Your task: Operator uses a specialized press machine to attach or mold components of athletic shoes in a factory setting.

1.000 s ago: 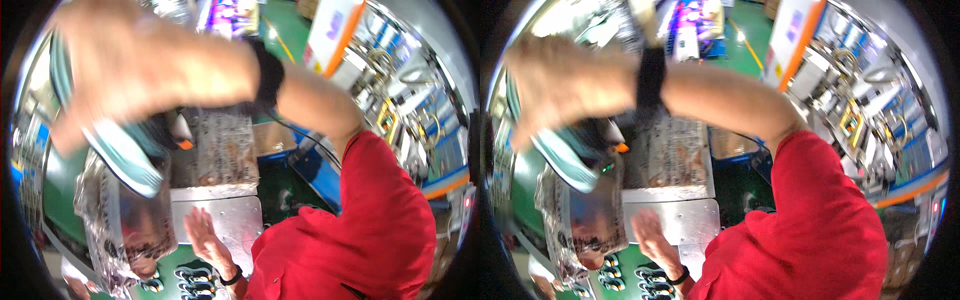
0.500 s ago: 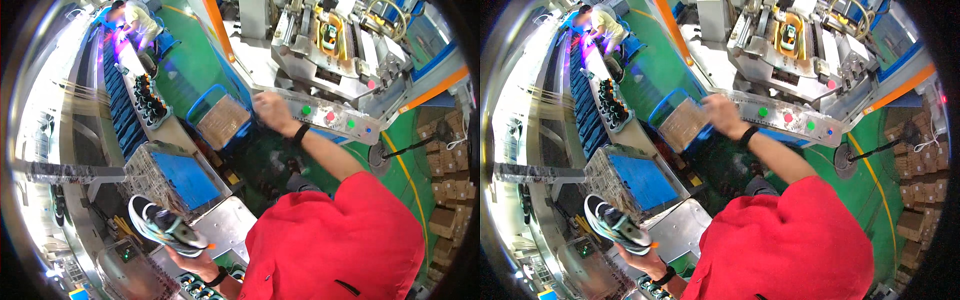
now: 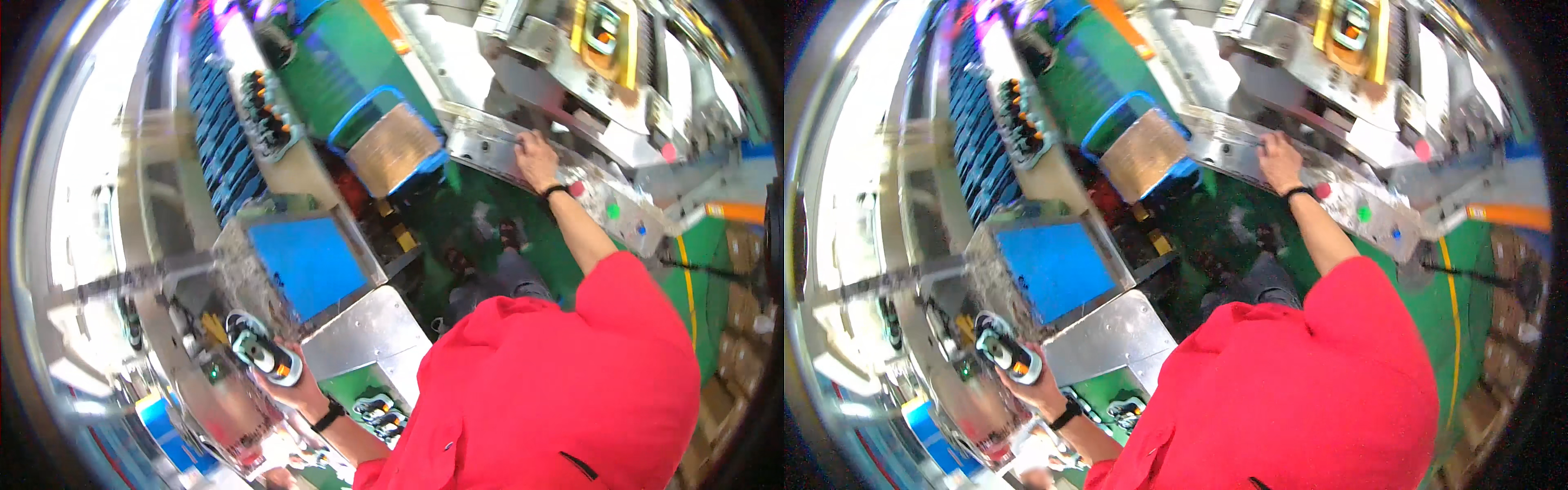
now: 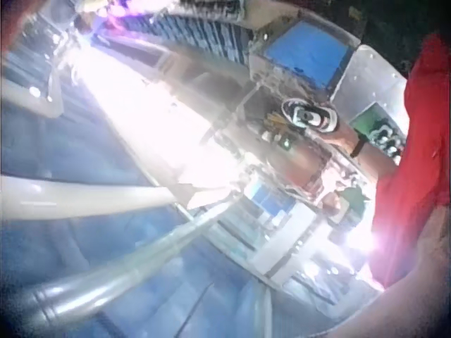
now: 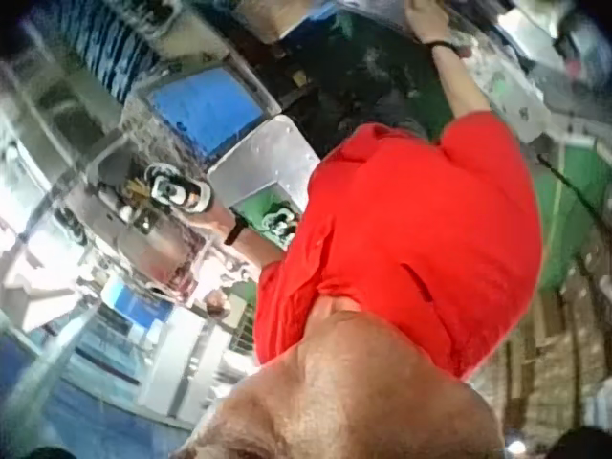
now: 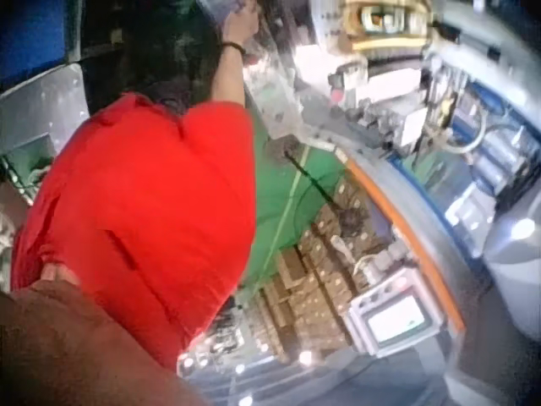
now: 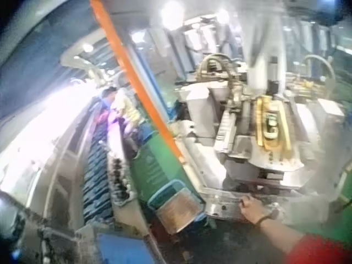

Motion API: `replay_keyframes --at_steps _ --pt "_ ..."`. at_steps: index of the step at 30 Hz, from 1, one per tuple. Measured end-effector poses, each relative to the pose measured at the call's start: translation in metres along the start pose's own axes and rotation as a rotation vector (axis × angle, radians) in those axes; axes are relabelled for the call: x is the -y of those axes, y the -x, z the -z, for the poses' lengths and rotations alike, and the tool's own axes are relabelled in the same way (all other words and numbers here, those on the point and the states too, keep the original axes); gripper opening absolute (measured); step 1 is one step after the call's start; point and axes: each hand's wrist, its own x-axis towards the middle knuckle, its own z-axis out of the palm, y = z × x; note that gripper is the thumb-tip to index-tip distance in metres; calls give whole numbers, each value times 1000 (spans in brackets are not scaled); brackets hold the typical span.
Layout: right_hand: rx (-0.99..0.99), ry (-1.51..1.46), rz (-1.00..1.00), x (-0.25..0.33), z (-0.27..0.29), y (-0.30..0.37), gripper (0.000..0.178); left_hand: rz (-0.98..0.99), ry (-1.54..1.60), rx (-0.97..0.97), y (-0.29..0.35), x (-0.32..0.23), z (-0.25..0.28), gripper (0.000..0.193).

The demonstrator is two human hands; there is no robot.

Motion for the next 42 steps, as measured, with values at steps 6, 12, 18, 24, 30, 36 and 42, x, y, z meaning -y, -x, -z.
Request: replay_keyframes --at_steps 6,12,18,24,30,36,42 --pt "66 -422 145 106 61 -29 30 -38 101 -22 -12 3 5 55" --pt "644 -1098 630 358 129 17 52 -60 182 -1 -34 20 31 46" --pt "693 -1031 1027 512 113 130 85 -70 143 -105 -16 21 -16 46" --pt "642 -663 1331 571 81 110 73 229 -248 396 -26 -6 26 42" --pt "663 -291 1357 611 69 107 61 19 -164 125 -46 9 48 33" --pt "427 -354 1315 615 45 121 50 5 -70 242 -57 20 49 27" --pt "268 -411 1283 598 44 129 59 -6 -176 260 -50 17 49 30"
